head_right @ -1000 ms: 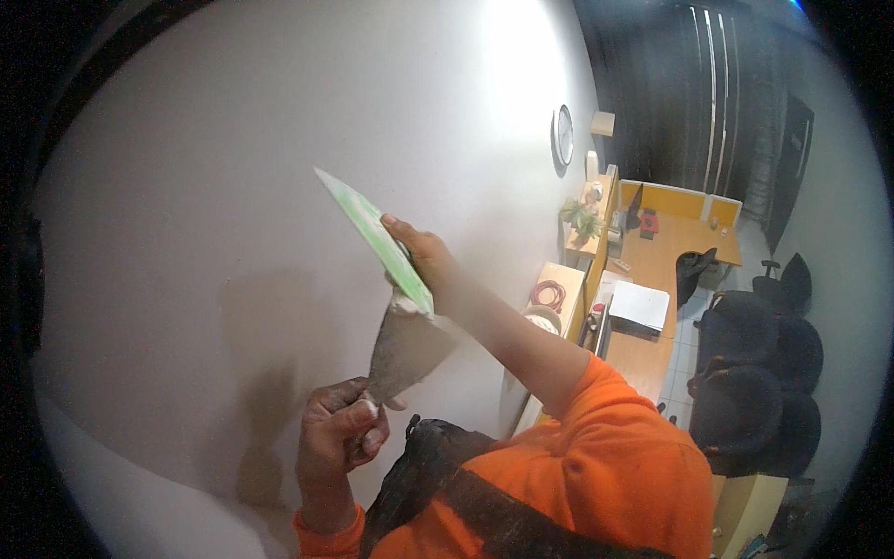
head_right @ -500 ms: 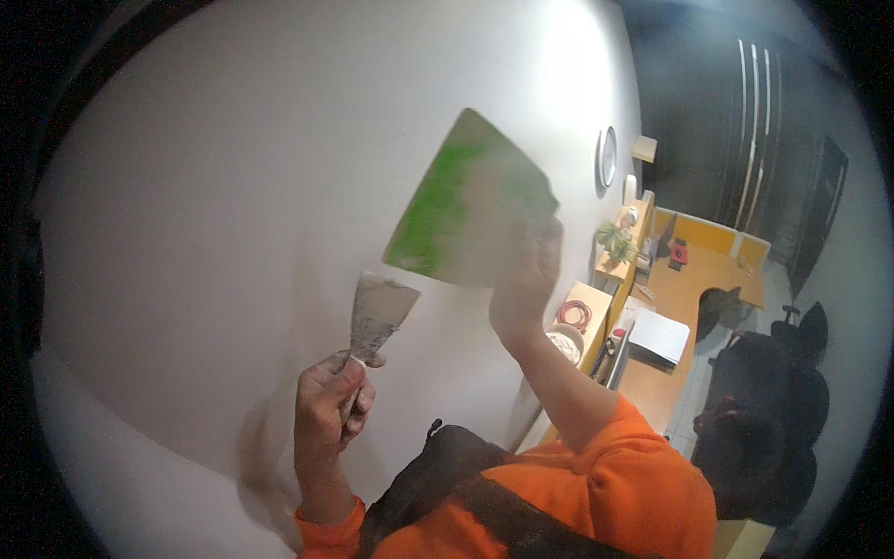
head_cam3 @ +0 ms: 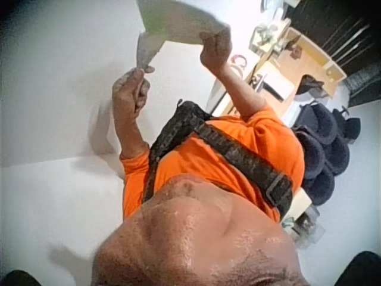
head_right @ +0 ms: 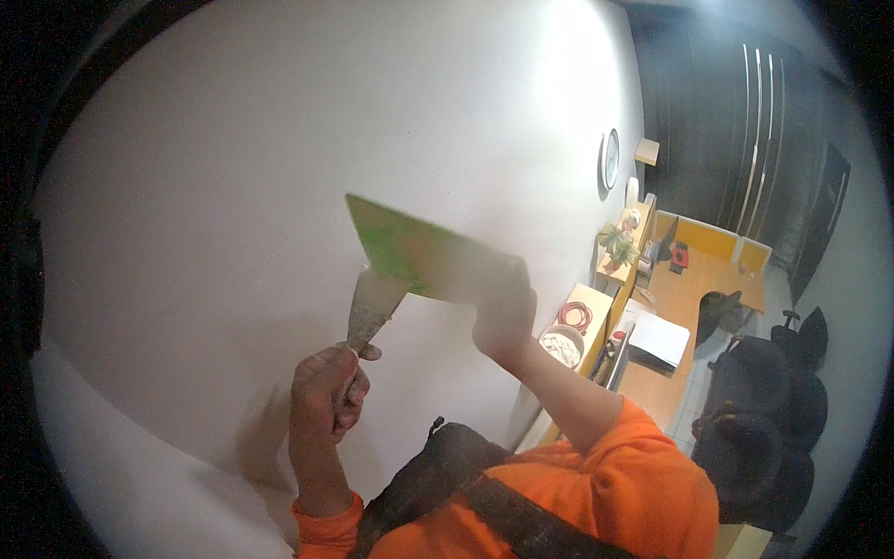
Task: The person applies plaster to the ceiling using a green trowel and a metal scraper. They repeatedly scoop plaster from the trowel and spread it along the ceiling edge near a dark wooden beam, smoothing the surface in continuous strokes.
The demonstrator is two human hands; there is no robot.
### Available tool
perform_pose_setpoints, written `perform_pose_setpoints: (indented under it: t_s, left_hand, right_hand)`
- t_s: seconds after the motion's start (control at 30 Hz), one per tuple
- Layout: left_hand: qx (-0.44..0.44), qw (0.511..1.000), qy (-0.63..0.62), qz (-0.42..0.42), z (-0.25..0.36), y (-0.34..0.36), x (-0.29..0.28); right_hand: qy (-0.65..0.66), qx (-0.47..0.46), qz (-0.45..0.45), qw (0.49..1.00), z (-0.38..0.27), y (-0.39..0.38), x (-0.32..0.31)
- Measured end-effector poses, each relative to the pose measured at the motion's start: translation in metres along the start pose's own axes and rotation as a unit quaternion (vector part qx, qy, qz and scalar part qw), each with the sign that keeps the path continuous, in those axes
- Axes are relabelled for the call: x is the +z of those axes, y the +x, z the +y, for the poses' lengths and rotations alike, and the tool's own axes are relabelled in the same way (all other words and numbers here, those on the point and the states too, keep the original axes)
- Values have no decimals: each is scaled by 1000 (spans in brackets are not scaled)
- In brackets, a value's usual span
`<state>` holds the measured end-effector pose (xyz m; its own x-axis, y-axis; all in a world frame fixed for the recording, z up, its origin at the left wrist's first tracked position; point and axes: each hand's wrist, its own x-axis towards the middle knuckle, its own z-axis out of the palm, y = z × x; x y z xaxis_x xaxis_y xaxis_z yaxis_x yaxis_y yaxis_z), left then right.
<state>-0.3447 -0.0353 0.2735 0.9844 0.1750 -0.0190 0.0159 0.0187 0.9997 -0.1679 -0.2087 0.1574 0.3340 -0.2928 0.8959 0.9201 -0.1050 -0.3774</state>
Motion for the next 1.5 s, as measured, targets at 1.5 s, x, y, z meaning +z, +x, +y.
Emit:
perform_pose_setpoints:
  t_s: [1.5]
  left_hand:
    - [227, 968, 65, 83, -23, 28, -16]
  right_hand:
    - [374, 459, -75, 802, 3, 42, -98]
